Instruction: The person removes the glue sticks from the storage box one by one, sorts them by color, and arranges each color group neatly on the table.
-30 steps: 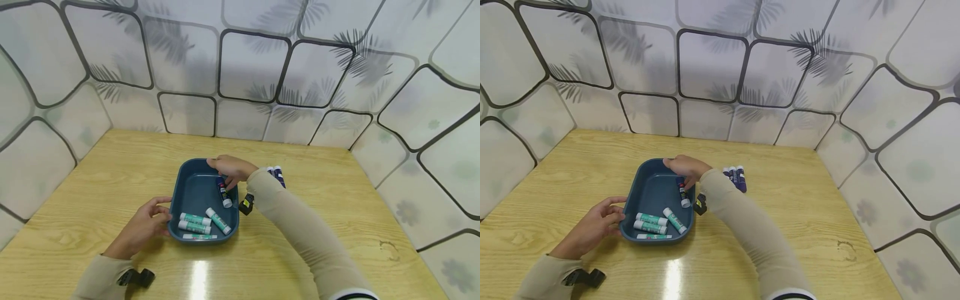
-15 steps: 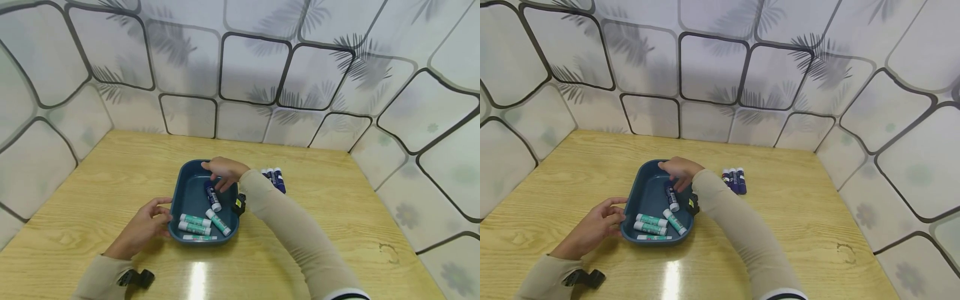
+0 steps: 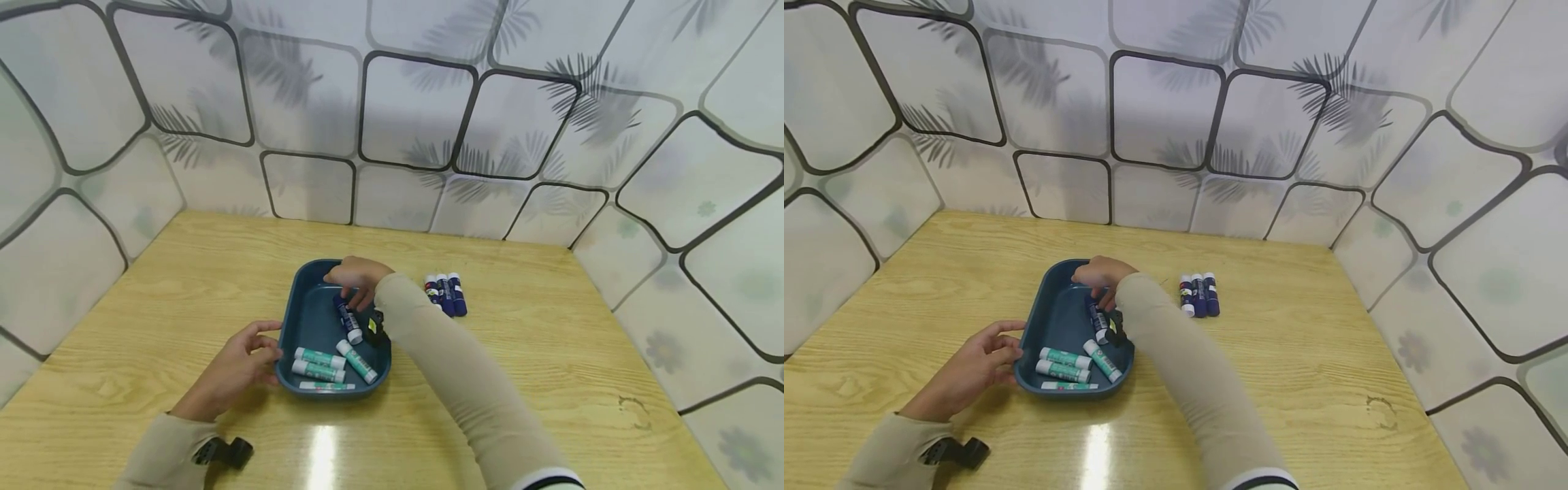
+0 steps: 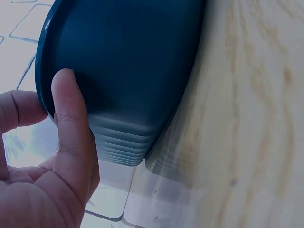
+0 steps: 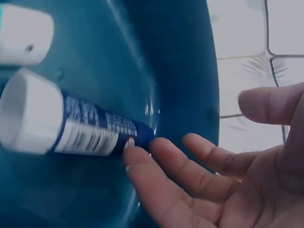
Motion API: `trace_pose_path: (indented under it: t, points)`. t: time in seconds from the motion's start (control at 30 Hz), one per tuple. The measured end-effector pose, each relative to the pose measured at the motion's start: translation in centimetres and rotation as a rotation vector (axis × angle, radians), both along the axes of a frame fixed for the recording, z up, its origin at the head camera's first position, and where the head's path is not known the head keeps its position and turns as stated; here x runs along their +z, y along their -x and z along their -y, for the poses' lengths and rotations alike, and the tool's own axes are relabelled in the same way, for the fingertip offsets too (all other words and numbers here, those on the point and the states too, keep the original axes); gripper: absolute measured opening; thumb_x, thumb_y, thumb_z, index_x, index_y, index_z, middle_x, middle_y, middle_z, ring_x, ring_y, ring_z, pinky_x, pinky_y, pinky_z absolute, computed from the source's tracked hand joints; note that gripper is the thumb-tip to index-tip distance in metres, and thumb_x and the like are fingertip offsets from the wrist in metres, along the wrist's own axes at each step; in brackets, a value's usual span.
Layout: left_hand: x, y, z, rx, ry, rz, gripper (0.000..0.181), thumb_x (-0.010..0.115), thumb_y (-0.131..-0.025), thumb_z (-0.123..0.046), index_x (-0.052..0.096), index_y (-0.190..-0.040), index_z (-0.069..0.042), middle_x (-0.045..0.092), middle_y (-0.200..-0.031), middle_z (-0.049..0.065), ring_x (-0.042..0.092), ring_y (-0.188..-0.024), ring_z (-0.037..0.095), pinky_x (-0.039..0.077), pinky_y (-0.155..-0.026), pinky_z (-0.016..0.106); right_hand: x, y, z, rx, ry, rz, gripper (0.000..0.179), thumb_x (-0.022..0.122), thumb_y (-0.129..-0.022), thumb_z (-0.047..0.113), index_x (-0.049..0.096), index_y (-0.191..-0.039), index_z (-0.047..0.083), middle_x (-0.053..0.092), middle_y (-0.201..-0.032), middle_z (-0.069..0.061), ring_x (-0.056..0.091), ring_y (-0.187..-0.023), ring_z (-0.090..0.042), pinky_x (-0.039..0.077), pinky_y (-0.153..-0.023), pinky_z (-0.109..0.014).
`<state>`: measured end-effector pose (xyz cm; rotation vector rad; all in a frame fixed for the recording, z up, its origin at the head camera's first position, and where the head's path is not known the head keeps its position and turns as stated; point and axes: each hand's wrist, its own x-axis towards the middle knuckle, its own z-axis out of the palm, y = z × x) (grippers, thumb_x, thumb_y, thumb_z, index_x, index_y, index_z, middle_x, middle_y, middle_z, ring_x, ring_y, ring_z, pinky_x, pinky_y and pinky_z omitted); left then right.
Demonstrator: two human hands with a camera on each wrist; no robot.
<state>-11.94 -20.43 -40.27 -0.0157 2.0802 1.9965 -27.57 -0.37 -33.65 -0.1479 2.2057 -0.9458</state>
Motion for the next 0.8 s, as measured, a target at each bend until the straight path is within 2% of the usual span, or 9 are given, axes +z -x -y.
trace_pose_path:
  t: [0.3,0.6,0.8]
  points:
    - [0.0,0.0,-0.1,-0.003,-0.007,-0.009,0.051,0.047,-0.095,0.002,0.030,-0.142,0.006,0.048,-0.103,0.018,0.060,-0.076,0.021,0.057,-0.064,0.040,-1.6,0.5,0.1,-0.055,0.024,0.047,0.061,0.059,-0.095,0.024,0.035,-0.147,0.003,0.058,-0.109,-0.018,0.064,-0.085,-0.036,0.058,-0.066,-0.041]
    - [0.0,-0.1,-0.1,0.002,-0.001,-0.007,0.050,0.047,-0.094,0.002,0.031,-0.142,0.006,0.048,-0.103,0.018,0.059,-0.076,0.021,0.057,-0.064,0.039,-2.6,0.4,-0.1,-0.026,-0.004,0.093,0.062,0.062,-0.094,0.021,0.034,-0.147,0.004,0.058,-0.108,-0.018,0.063,-0.089,-0.037,0.058,-0.068,-0.042]
    - [0.2,-0.2,-0.2,0.006,0.003,-0.009,0.050,0.047,-0.094,0.002,0.031,-0.142,0.006,0.048,-0.102,0.017,0.060,-0.075,0.022,0.057,-0.063,0.039,-2.8,0.3,-0.1,0.019,-0.042,0.102,0.050,0.068,-0.090,0.016,0.047,-0.132,-0.002,0.061,-0.101,-0.017,0.065,-0.087,-0.034,0.058,-0.068,-0.039]
